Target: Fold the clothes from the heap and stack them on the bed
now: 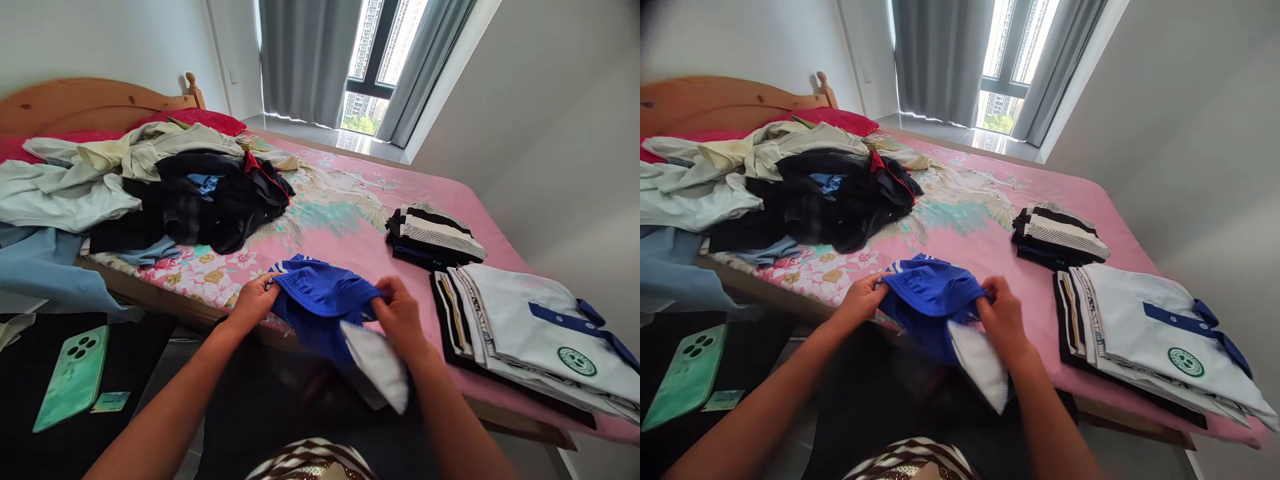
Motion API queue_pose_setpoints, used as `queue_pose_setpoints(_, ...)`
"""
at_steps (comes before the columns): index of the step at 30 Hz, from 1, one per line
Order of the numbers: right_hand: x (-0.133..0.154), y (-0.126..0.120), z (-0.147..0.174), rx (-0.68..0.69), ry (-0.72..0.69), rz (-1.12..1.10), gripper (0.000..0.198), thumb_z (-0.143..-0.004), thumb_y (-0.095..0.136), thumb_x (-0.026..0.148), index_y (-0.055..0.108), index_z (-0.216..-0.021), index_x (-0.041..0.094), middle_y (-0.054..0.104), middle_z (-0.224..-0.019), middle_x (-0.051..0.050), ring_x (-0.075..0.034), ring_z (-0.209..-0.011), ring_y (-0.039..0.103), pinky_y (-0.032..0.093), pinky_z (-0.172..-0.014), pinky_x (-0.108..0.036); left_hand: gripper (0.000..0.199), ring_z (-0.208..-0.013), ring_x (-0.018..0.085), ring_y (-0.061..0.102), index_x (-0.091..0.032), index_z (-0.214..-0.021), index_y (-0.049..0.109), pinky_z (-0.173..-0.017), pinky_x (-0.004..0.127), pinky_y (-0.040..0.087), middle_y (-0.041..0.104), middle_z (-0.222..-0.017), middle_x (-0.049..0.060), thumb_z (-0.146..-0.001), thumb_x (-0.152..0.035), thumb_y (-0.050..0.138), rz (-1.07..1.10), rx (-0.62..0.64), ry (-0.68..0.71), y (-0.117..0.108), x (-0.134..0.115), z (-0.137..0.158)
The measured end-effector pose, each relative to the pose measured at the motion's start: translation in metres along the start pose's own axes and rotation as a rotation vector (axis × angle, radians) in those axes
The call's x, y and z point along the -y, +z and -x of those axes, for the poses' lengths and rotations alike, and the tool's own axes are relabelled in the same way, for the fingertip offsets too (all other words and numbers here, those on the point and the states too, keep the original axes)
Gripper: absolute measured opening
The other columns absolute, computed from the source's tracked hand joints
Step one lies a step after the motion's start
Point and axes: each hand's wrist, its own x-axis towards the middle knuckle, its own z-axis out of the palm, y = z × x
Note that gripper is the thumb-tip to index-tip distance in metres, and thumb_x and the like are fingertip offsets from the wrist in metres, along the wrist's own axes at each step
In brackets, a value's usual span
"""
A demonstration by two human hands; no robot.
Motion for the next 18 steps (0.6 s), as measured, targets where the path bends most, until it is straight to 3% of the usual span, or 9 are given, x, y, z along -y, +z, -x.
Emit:
queue_pose_setpoints(3, 0.025, -0.037, -0.031, -0.136, -0.07, 0.226, 0.016, -0.077, 0.055, 0.028, 0.054, -0.092, 0.021, 0.059, -0.071, 0.002, -0.012, -0.058, 0.051, 0.035, -0.058, -0.023, 0.048, -0.064, 0.018, 0.062, -0.018, -0.116, 0.064, -0.058, 0.024, 0.045, 0.071, -0.074, 0.001, -0.08, -0.046, 0.049, -0.063, -0.11, -0.01, -0.032, -0.027, 0.005)
queue_pose_setpoints(5, 0.029, -0.059, -0.046, -0.089, -0.06, 0.471, 0.015, -0.074, 0.057, 0.026, 0.058, -0.088, 0.021, 0.059, -0.067, 0.002, -0.013, -0.055, 0.05, 0.032, -0.056, -0.024, 0.047, -0.056, 0.017, 0.061, -0.02, -0.118, 0.064, -0.056, 0.024, 0.043, 0.068, -0.063, -0.001, -0.08, -0.042, 0.049, -0.225, -0.171, -0.042, -0.054, -0.034, 0.009)
queue_pose_setpoints(7, 0.027, -0.073, -0.054, -0.019, 0.004, 0.607, 0.015, -0.074, 0.055, 0.026, 0.061, -0.087, 0.021, 0.059, -0.062, 0.001, -0.014, -0.051, 0.05, 0.03, -0.054, -0.025, 0.046, -0.05, 0.017, 0.059, -0.02, -0.118, 0.064, -0.054, 0.024, 0.042, 0.062, -0.049, -0.003, -0.08, -0.04, 0.049, -0.306, -0.11, -0.083, -0.068, -0.037, 0.014)
queue_pose_setpoints(9, 0.027, -0.076, -0.054, 0.019, 0.052, 0.522, 0.02, -0.078, 0.05, 0.029, 0.062, -0.093, 0.022, 0.06, -0.063, 0.0, -0.014, -0.051, 0.052, 0.032, -0.053, -0.025, 0.048, -0.047, 0.017, 0.059, -0.019, -0.121, 0.062, -0.051, 0.024, 0.042, 0.058, -0.044, -0.004, -0.079, -0.039, 0.049, -0.205, 0.025, -0.095, -0.069, -0.041, 0.02)
queue_pose_setpoints(12, 0.036, -0.067, -0.045, 0.085, 0.045, 0.171, 0.027, -0.082, 0.044, 0.032, 0.061, -0.099, 0.02, 0.063, -0.071, -0.001, -0.014, -0.056, 0.055, 0.039, -0.052, -0.024, 0.052, -0.044, 0.015, 0.057, -0.016, -0.124, 0.059, -0.045, 0.023, 0.042, 0.059, -0.049, -0.004, -0.077, -0.038, 0.052, 0.065, 0.145, -0.088, -0.057, -0.059, 0.03)
queue_pose_setpoints(15, 0.054, -0.062, -0.036, 0.086, 0.034, -0.083, 0.026, -0.079, 0.049, 0.034, 0.061, -0.095, 0.017, 0.064, -0.074, -0.002, -0.014, -0.061, 0.056, 0.042, -0.054, -0.024, 0.055, -0.038, 0.012, 0.051, -0.015, -0.122, 0.06, -0.038, 0.021, 0.039, 0.056, -0.048, -0.004, -0.072, -0.037, 0.056, 0.2, 0.135, -0.107, -0.051, -0.082, 0.035)
queue_pose_setpoints(18, 0.071, -0.071, -0.037, -0.03, -0.015, -0.099, 0.027, -0.077, 0.051, 0.033, 0.06, -0.098, 0.017, 0.062, -0.069, -0.001, -0.013, -0.056, 0.053, 0.039, -0.052, -0.023, 0.057, -0.036, 0.011, 0.049, -0.014, -0.121, 0.061, -0.034, 0.02, 0.036, 0.055, -0.048, -0.004, -0.07, -0.038, 0.056, 0.221, 0.089, -0.074, -0.06, -0.095, 0.033)
